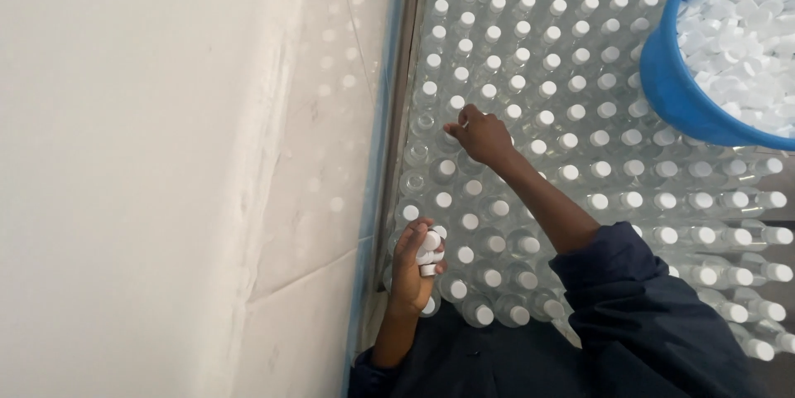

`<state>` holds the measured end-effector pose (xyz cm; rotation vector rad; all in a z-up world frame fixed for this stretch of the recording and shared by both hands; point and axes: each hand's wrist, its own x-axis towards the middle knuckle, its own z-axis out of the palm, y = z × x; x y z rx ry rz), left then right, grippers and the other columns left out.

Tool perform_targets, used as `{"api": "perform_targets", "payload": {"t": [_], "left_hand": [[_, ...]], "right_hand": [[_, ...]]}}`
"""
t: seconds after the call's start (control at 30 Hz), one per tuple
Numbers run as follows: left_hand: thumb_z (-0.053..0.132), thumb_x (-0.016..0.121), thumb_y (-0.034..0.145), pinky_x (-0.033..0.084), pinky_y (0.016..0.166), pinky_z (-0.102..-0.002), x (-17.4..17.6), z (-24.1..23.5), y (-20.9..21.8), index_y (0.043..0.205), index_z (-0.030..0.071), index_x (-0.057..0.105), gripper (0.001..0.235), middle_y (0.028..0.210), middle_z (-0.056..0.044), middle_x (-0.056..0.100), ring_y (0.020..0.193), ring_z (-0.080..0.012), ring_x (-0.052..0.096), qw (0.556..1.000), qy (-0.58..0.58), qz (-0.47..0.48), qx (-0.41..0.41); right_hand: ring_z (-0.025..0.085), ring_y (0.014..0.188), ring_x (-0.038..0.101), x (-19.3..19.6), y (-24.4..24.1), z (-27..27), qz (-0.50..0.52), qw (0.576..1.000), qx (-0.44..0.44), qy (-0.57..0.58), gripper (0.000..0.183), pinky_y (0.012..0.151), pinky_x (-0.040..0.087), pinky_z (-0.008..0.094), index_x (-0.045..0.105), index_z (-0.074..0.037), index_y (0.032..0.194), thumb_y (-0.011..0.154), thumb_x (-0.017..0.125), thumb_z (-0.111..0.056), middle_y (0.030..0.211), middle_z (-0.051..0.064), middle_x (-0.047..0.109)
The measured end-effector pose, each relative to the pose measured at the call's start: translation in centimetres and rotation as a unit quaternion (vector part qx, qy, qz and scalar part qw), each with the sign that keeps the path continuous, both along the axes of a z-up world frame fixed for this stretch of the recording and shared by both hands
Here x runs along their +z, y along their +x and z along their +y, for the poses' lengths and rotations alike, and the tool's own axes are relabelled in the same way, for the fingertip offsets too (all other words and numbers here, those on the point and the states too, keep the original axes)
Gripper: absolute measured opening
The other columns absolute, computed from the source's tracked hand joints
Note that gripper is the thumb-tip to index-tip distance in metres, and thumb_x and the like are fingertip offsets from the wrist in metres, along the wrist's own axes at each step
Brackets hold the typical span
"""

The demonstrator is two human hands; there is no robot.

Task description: The person repeatedly picks up white bottle caps from a blue basin and screws them onto the tops of clear plastic bottles arranged in rows on a table. The person works methodically across the rows, securing each cap by hand.

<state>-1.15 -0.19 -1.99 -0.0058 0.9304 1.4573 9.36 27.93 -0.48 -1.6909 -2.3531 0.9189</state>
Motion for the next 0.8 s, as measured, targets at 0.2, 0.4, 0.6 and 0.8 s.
{"api": "perform_targets", "payload": {"t": [0.2, 0.4, 0.6, 0.8], "left_hand": [[0.032, 0.066, 0.108, 0.050, 0.051, -0.025, 0.2, -0.3, -0.2, 0.131, 0.011, 0.061, 0.031, 0.082, -0.012, 0.063, 0.078, -0.0172, 0.062, 1.000, -0.020, -0.004, 0.012], [0.032, 0.067, 0.108, 0.050, 0.052, -0.025, 1.0, 0.6, -0.7, 0.130, 0.011, 0.061, 0.031, 0.084, -0.011, 0.064, 0.080, -0.0173, 0.063, 0.999, -0.031, -0.014, 0.013], [0.034, 0.066, 0.108, 0.049, 0.051, -0.025, 1.7, 0.3, 0.8, 0.126, 0.012, 0.062, 0.028, 0.084, -0.013, 0.063, 0.079, -0.0182, 0.063, 1.000, -0.014, -0.023, 0.006], [0.038, 0.067, 0.109, 0.047, 0.055, -0.026, 1.5, -0.9, 2.8, 0.120, 0.014, 0.061, 0.027, 0.086, -0.013, 0.064, 0.078, -0.0179, 0.062, 0.999, -0.001, -0.014, 0.053]], "right_hand": [[0.028, 0.080, 0.082, -2.0, 0.2, 1.0, 0.023, 0.996, 0.010, -0.086, 0.043, 0.086, 0.062, 0.047, 0.080, -0.010, 0.120, 0.111, 0.065, -0.050, 0.082, 0.008, 0.081], [0.027, 0.068, 0.077, -2.7, 0.7, 1.8, 0.072, 0.995, 0.028, -0.059, 0.038, 0.076, 0.060, 0.044, 0.079, -0.006, 0.107, 0.111, 0.070, -0.044, 0.073, 0.010, 0.077], [0.026, 0.067, 0.076, -3.9, 1.1, 1.9, 0.082, 0.995, 0.047, -0.031, 0.041, 0.073, 0.059, 0.043, 0.074, -0.008, 0.101, 0.113, 0.069, -0.047, 0.070, 0.008, 0.074], [0.033, 0.093, 0.078, -2.8, 0.7, -0.7, -0.020, 0.997, 0.072, 0.030, 0.030, 0.079, 0.059, 0.048, 0.072, -0.016, 0.125, 0.111, 0.068, -0.042, 0.103, 0.011, 0.074]]}}
